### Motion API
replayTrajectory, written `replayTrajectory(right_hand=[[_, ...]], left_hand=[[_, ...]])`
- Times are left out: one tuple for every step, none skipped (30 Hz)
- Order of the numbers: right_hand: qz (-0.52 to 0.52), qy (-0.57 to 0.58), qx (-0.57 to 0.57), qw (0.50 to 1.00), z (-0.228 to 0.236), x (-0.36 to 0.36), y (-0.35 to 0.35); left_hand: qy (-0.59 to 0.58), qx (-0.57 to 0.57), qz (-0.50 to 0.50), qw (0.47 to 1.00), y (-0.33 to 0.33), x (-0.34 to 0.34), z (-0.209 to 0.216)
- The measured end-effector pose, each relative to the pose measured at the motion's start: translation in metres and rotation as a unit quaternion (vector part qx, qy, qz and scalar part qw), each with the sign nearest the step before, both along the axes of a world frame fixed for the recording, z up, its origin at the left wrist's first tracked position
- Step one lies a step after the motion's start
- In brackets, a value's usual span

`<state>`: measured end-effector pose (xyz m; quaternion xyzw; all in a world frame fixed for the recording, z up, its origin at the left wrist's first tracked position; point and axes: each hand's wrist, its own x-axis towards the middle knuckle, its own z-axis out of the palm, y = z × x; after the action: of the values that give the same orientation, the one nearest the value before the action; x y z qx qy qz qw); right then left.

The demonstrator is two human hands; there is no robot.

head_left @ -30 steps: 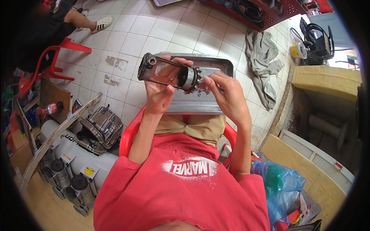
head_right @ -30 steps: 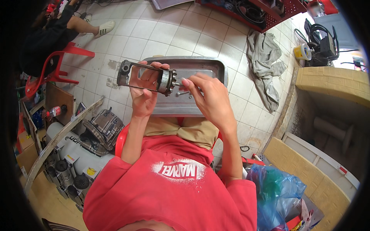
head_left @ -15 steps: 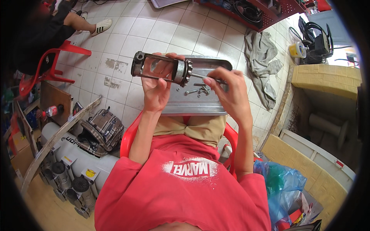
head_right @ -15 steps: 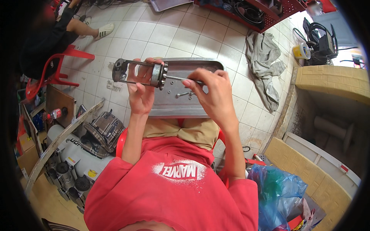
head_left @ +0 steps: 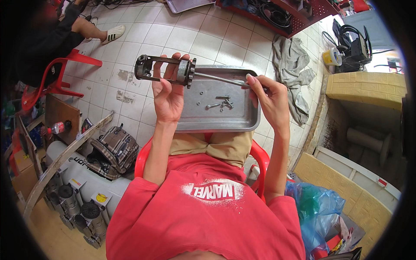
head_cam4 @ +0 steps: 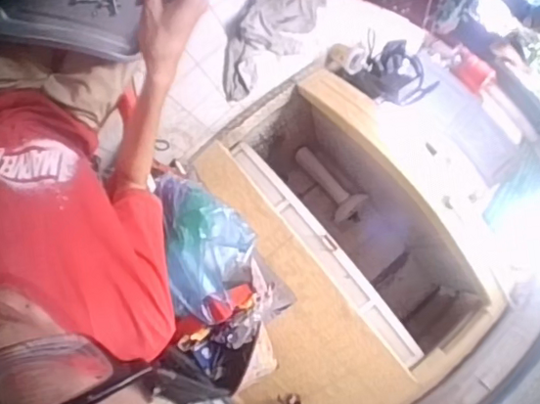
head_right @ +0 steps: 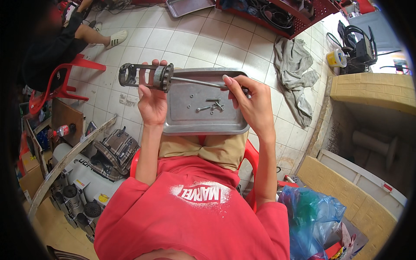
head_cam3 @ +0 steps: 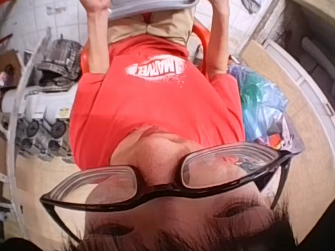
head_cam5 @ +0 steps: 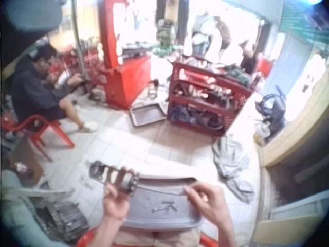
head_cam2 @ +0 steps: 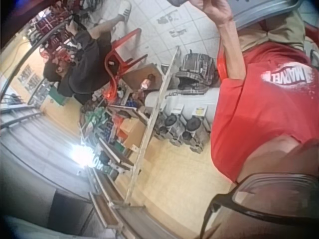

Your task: The person assembles a cylindrical mechanical component, likely a starter motor, by hand. They insert a shaft into the housing, place a gear onto the shaft, and secure the assembly with a nut and washer. The person uses a wrench to tighten the nut and repeatedly rotates the gear to check the fit.

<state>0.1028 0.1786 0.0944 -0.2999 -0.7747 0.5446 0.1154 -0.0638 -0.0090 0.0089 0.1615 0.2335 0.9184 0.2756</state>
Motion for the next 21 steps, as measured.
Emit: replayTrajectory(right_hand=[[-0.003,0.034,-0.02,0.999,-0.005,0.0,0.0],[0.015,0.071,0.029,0.997,-0.007,0.001,0.002],[0.034,0.108,0.079,0.99,-0.008,0.0,0.006],[0.052,0.144,0.128,0.98,-0.008,0.0,0.007],[0.062,0.124,0.159,0.977,-0.005,0.0,0.006],[0.072,0.103,0.19,0.974,0.007,-0.004,0.002],[0.079,0.082,0.221,0.969,0.013,-0.007,-0.004],[0.071,0.108,0.284,0.95,0.014,-0.017,-0.012],[0.092,0.058,0.277,0.955,0.013,-0.022,-0.015],[0.113,0.008,0.269,0.957,0.012,-0.025,-0.017],[0.133,-0.042,0.26,0.956,0.011,-0.029,-0.019],[0.114,-0.027,0.218,0.969,0.011,-0.034,-0.022],[0.104,-0.01,0.219,0.97,0.01,-0.034,-0.023],[0.094,0.007,0.219,0.971,0.009,-0.033,-0.024],[0.088,0.025,0.219,0.971,0.008,-0.033,-0.026],[0.059,0.048,0.237,0.968,0.008,-0.034,-0.028],[0.03,0.07,0.255,0.964,0.008,-0.034,-0.031],[0.015,0.083,0.258,0.962,0.008,-0.033,-0.033],[0.001,0.097,0.261,0.96,0.008,-0.033,-0.036],[0.004,0.102,0.25,0.963,0.009,-0.034,-0.039],[0.027,0.072,0.217,0.973,0.012,-0.034,-0.037]], left_hand=[[0.015,-0.011,-0.004,1.0,-0.001,0.0,-0.001],[0.03,-0.021,-0.008,0.999,-0.002,0.0,-0.001],[0.03,-0.022,-0.006,0.999,-0.002,0.0,-0.001],[0.03,-0.023,-0.004,0.999,-0.002,0.001,-0.001],[0.031,-0.023,-0.003,0.999,-0.002,0.002,0.0],[0.041,-0.029,-0.003,0.999,-0.001,0.002,0.0],[0.052,-0.035,-0.005,0.998,0.0,0.003,-0.001],[0.062,-0.041,-0.007,0.997,0.001,0.004,-0.001],[0.066,-0.046,-0.01,0.997,0.002,0.005,-0.001],[0.07,-0.051,-0.012,0.996,0.002,0.007,0.0],[0.074,-0.057,-0.014,0.996,0.002,0.009,0.001],[0.067,-0.058,-0.015,0.996,0.002,0.01,0.003],[0.06,-0.06,-0.015,0.996,0.002,0.011,0.005],[0.053,-0.061,-0.016,0.997,0.002,0.011,0.007],[0.053,-0.059,-0.014,0.997,0.002,0.011,0.006],[0.052,-0.056,-0.013,0.997,0.002,0.011,0.006],[0.052,-0.054,-0.011,0.997,0.001,0.011,0.005],[0.054,-0.053,-0.015,0.997,0.002,0.012,0.005],[0.055,-0.052,-0.02,0.997,0.003,0.013,0.006],[0.057,-0.051,-0.024,0.997,0.003,0.013,0.006],[0.067,-0.055,-0.023,0.996,0.004,0.014,0.007]])
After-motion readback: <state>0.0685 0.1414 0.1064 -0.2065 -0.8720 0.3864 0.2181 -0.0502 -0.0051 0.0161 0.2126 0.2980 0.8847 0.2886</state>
